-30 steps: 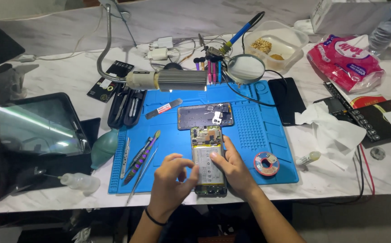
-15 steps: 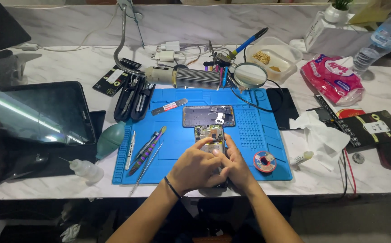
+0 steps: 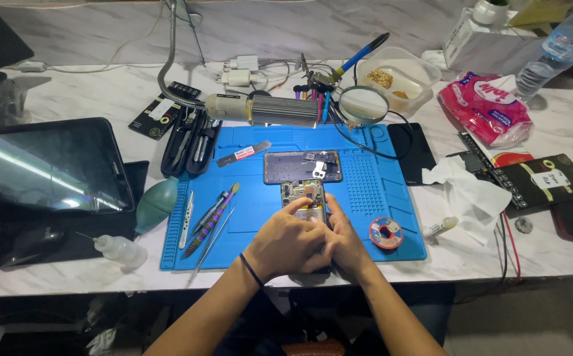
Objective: The person is reassembling a mobile phone by carefully placing and pressing the motherboard and battery into the phone's chassis.
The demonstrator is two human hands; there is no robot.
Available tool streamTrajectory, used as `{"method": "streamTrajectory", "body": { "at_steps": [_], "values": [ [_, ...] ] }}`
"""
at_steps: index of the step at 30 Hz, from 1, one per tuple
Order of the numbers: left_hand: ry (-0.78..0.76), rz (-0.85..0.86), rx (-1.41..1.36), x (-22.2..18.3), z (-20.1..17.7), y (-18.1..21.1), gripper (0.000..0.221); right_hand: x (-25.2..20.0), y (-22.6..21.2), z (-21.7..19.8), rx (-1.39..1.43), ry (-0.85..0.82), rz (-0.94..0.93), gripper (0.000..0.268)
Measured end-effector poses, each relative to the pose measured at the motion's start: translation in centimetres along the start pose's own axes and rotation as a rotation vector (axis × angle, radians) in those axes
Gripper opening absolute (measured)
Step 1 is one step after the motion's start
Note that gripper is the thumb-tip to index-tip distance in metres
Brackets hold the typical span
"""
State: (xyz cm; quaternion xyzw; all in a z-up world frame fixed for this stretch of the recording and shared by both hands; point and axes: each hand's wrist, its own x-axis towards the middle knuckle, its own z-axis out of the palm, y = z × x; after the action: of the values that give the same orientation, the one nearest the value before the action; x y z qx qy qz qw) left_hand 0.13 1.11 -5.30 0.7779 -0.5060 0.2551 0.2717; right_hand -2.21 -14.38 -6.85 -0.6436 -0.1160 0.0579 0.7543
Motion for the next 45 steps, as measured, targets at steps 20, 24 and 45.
{"method": "streamTrajectory", "body": {
  "at_steps": [20,24,45],
  "values": [
    [0.052,-0.007,0.005,-0.7,0.8,-0.5,0.023,0.2,-1.4,0.9,0.009,-0.009,0.014,0.051],
    [0.006,0.005,0.030,-0.1,0.2,-0.6,0.024,0.2,1.7,-0.8,-0.020,-0.016,0.039,0.053],
    [0.124,-0.778,0.001,0.2,-2.5,2.4,0.024,0.4,-1.9,1.2,-0.006,-0.003,0.056,0.055]
  ]
}}
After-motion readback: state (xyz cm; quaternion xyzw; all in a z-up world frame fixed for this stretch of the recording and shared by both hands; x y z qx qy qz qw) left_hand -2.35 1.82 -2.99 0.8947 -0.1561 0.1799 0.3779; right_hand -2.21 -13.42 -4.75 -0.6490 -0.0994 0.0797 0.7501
